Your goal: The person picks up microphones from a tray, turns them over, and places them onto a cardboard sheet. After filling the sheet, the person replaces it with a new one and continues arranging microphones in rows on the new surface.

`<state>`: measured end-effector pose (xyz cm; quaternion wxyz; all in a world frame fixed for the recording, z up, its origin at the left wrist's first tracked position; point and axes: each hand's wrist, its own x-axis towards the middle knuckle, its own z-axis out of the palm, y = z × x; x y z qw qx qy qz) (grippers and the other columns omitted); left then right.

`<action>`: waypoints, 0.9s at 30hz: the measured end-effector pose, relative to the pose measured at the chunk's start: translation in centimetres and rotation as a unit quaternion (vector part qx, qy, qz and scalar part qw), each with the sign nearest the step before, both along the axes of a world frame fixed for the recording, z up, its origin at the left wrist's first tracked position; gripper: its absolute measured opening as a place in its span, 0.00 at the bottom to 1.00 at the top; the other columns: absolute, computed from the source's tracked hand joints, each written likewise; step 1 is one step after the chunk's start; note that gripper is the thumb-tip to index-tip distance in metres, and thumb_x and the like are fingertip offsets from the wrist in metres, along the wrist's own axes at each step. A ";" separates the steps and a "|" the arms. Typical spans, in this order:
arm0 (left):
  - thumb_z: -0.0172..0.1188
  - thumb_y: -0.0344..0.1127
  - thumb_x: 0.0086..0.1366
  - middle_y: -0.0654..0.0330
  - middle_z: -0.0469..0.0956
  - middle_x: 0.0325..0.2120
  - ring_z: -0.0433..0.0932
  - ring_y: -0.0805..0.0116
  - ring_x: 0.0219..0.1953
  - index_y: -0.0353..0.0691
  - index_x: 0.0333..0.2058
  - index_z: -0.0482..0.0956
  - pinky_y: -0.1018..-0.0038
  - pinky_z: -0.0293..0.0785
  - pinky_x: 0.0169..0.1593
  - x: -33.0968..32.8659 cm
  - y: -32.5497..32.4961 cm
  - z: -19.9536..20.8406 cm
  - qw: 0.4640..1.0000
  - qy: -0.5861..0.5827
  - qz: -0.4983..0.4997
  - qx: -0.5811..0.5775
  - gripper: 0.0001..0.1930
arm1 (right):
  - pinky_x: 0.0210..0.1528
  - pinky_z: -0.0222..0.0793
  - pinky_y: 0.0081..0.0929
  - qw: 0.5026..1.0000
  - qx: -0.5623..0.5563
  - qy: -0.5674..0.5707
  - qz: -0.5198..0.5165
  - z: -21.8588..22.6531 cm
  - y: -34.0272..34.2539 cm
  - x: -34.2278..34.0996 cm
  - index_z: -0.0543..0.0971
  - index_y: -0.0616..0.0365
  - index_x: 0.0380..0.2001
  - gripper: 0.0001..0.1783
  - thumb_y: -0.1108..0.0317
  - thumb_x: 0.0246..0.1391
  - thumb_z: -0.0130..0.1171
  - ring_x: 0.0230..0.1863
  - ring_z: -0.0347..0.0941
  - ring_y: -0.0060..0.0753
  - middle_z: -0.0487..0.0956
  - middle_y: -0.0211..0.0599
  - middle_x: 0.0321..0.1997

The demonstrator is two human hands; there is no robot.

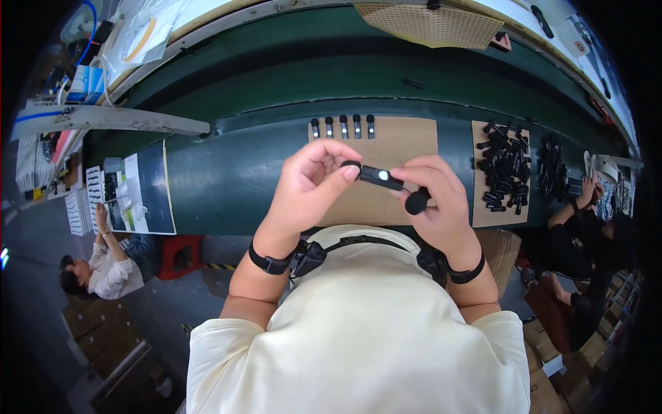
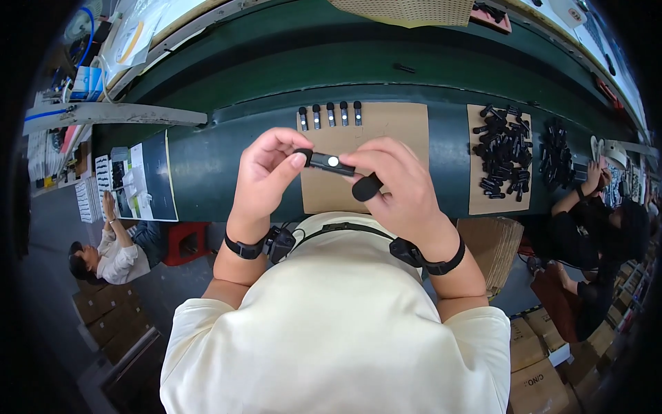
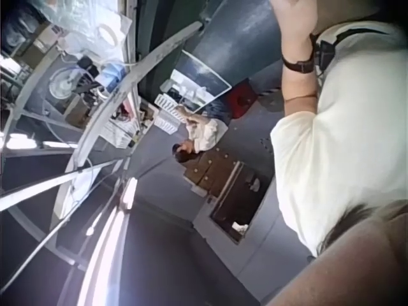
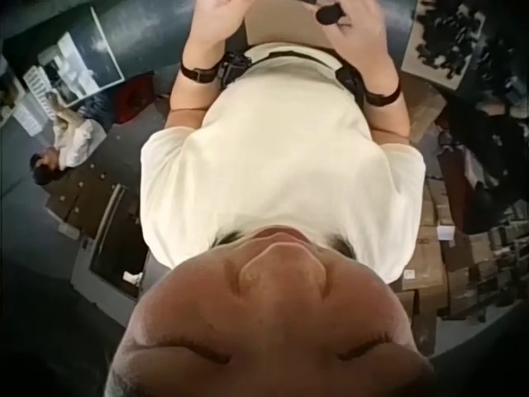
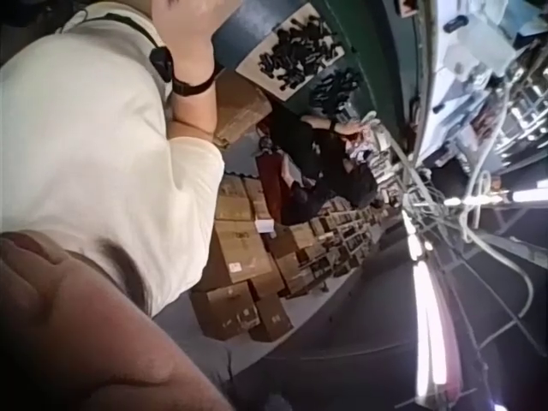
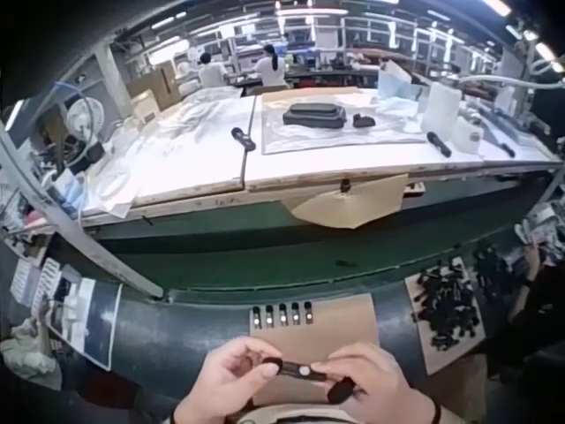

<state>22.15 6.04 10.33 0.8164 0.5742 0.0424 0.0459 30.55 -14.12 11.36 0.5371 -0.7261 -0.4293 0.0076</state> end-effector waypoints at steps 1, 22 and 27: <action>0.66 0.26 0.58 0.64 0.77 0.36 0.74 0.79 0.39 0.35 0.43 0.75 0.80 0.71 0.43 0.5 0.2 -0.4 1.000 0.002 -0.002 0.000 0.14 | 0.30 0.66 0.20 1.000 -0.025 -0.010 -0.012 -0.5 -0.1 0.2 0.78 0.58 0.41 0.19 0.84 0.42 0.64 0.32 0.72 0.27 0.76 0.36 0.36; 0.64 0.35 0.56 0.54 0.82 0.33 0.81 0.55 0.36 0.40 0.39 0.82 0.65 0.76 0.41 15.8 -1.6 -20.3 0.831 0.140 -0.096 0.530 0.12 | 0.34 0.71 0.21 0.948 -0.209 0.198 -0.133 -9.7 -7.6 2.6 0.72 0.60 0.40 0.13 0.83 0.50 0.56 0.34 0.74 0.28 0.76 0.35 0.36; 0.63 0.35 0.57 0.55 0.81 0.36 0.79 0.54 0.39 0.41 0.38 0.83 0.65 0.75 0.45 17.1 -1.5 -21.9 0.803 0.133 -0.103 0.572 0.11 | 0.33 0.70 0.20 0.950 -0.199 0.196 -0.142 -10.4 -8.5 2.8 0.71 0.60 0.40 0.14 0.82 0.50 0.55 0.33 0.73 0.28 0.75 0.35 0.36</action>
